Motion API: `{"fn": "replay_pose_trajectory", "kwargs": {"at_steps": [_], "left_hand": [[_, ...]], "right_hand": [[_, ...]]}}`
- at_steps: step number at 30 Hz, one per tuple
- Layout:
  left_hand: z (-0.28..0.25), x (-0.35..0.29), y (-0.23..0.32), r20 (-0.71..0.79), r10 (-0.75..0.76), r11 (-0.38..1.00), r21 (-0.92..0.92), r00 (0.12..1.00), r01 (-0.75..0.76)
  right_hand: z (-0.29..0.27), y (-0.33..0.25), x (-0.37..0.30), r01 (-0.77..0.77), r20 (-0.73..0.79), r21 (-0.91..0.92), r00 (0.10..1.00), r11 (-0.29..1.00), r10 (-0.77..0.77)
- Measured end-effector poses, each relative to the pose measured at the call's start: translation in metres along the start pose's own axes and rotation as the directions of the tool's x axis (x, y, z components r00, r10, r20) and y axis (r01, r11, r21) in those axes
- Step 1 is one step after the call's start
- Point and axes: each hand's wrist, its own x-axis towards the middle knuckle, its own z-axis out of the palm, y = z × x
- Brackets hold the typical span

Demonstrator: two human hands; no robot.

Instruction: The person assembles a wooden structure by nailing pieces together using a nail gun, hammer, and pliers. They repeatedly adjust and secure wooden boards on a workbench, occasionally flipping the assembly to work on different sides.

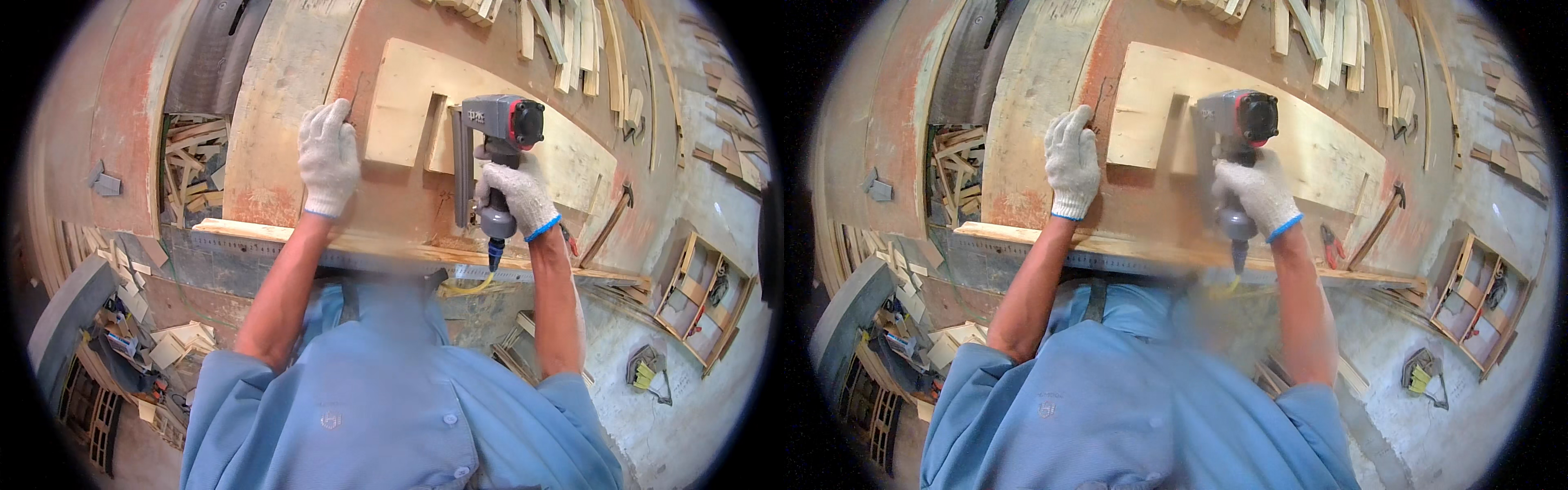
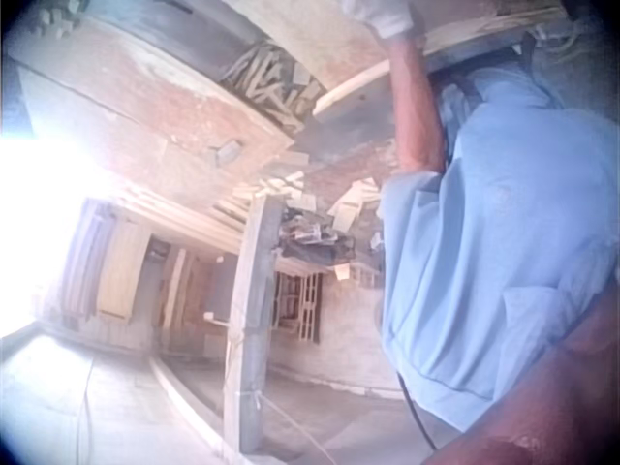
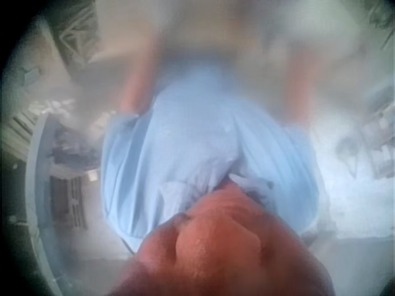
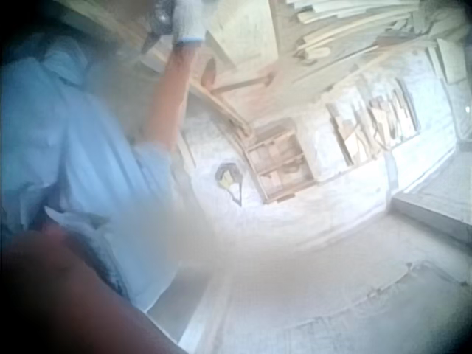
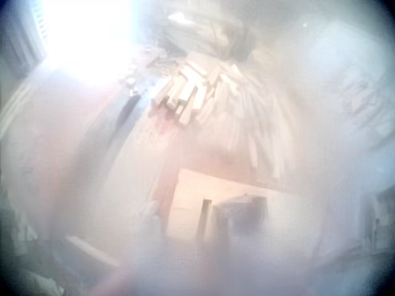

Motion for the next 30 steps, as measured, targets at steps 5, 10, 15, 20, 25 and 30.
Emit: {"fn": "replay_pose_trajectory", "kwargs": {"at_steps": [5, 10, 15, 20, 25, 30], "left_hand": [[0.003, 0.001, -0.005, 0.001, 0.001, 1.000, -0.002, 1.000, -0.001], [0.002, 0.001, -0.006, 0.014, 0.007, 1.000, 0.003, 1.000, -0.007], [0.001, -0.002, -0.004, 0.030, 0.010, 1.000, 0.008, 1.000, -0.010], [0.004, 0.003, -0.005, 0.029, 0.018, 0.999, 0.026, 0.999, -0.019], [-0.002, 0.008, 0.003, 0.071, -0.001, 1.000, 0.001, 0.997, 0.001], [0.024, 0.043, 0.031, 0.006, -0.053, 0.999, -0.011, 0.999, 0.053]], "right_hand": [[-0.012, 0.003, -0.018, -0.069, 0.042, -0.160, 0.996, 0.985, 0.077], [-0.007, 0.016, -0.033, -0.049, 0.057, -0.250, 0.996, 0.967, 0.065], [-0.016, 0.036, -0.039, -0.023, 0.119, -0.341, 0.991, 0.940, 0.067], [-0.014, 0.035, -0.043, -0.043, 0.095, -0.283, 0.993, 0.958, 0.072], [-0.017, 0.042, -0.055, -0.016, 0.067, -0.507, 0.996, 0.862, 0.058], [-0.023, 0.044, -0.054, 0.009, 0.085, -0.547, 0.995, 0.837, 0.045]]}}
